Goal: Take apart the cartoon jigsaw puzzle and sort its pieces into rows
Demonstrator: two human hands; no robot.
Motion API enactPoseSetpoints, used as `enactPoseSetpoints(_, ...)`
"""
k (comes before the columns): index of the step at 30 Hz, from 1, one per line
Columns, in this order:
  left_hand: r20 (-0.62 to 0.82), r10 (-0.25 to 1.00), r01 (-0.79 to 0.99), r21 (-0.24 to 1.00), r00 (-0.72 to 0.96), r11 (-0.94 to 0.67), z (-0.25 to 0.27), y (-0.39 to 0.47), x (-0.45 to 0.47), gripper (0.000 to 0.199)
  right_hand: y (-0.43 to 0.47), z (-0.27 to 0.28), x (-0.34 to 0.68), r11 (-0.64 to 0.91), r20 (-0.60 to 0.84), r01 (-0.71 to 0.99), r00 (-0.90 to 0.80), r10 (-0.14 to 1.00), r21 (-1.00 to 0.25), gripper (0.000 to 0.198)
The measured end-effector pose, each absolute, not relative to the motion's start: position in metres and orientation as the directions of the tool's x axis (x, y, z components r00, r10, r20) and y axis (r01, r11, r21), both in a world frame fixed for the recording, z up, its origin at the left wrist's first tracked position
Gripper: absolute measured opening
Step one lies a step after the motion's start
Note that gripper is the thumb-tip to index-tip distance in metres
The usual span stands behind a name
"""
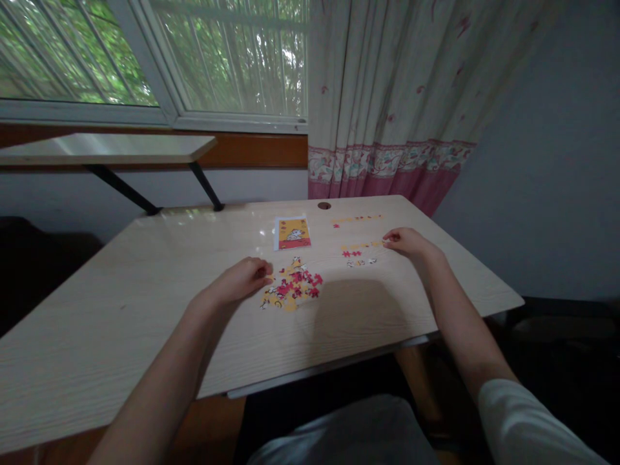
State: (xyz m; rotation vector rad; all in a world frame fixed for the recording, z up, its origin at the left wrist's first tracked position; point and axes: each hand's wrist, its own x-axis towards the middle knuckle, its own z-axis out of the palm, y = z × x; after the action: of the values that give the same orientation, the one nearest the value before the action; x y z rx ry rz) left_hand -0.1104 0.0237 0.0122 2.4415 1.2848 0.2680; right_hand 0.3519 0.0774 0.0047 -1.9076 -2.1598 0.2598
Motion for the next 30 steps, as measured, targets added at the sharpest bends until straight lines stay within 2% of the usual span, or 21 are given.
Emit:
enactPoseSetpoints(6, -0.033, 0.837, 0.731, 0.507, 0.546, -0.457, 0.015, 0.02, -0.109, 0.014, 0.072, 0.014, 0.333, 0.178, 0.151, 0.95, -0.143, 0.978, -0.257, 0.027)
enactPoseSetpoints(18, -0.067, 0.828, 0.708, 0.559, 0.557, -0.431, 0.008, 0.022, -0.113, 0.012, 0.049, 0.021, 0.252, 0.586, 0.22, 0.772, -0.545, 0.809, -0.246, 0.023)
enactPoseSetpoints(23, -0.099, 0.813, 0.71, 0.556, 0.574, -0.433, 0.008, 0.022, -0.114, 0.018, 0.039, 0.021, 0.235, 0.631, 0.23, 0.745, -0.59, 0.774, -0.214, 0.022)
enactPoseSetpoints(30, -0.024, 0.793, 0.696, 0.494, 0.609, -0.52, 0.008, 0.023, -0.116, 0.017, 0.034, 0.02, 0.227, 0.654, 0.219, 0.733, -0.618, 0.755, -0.187, 0.022)
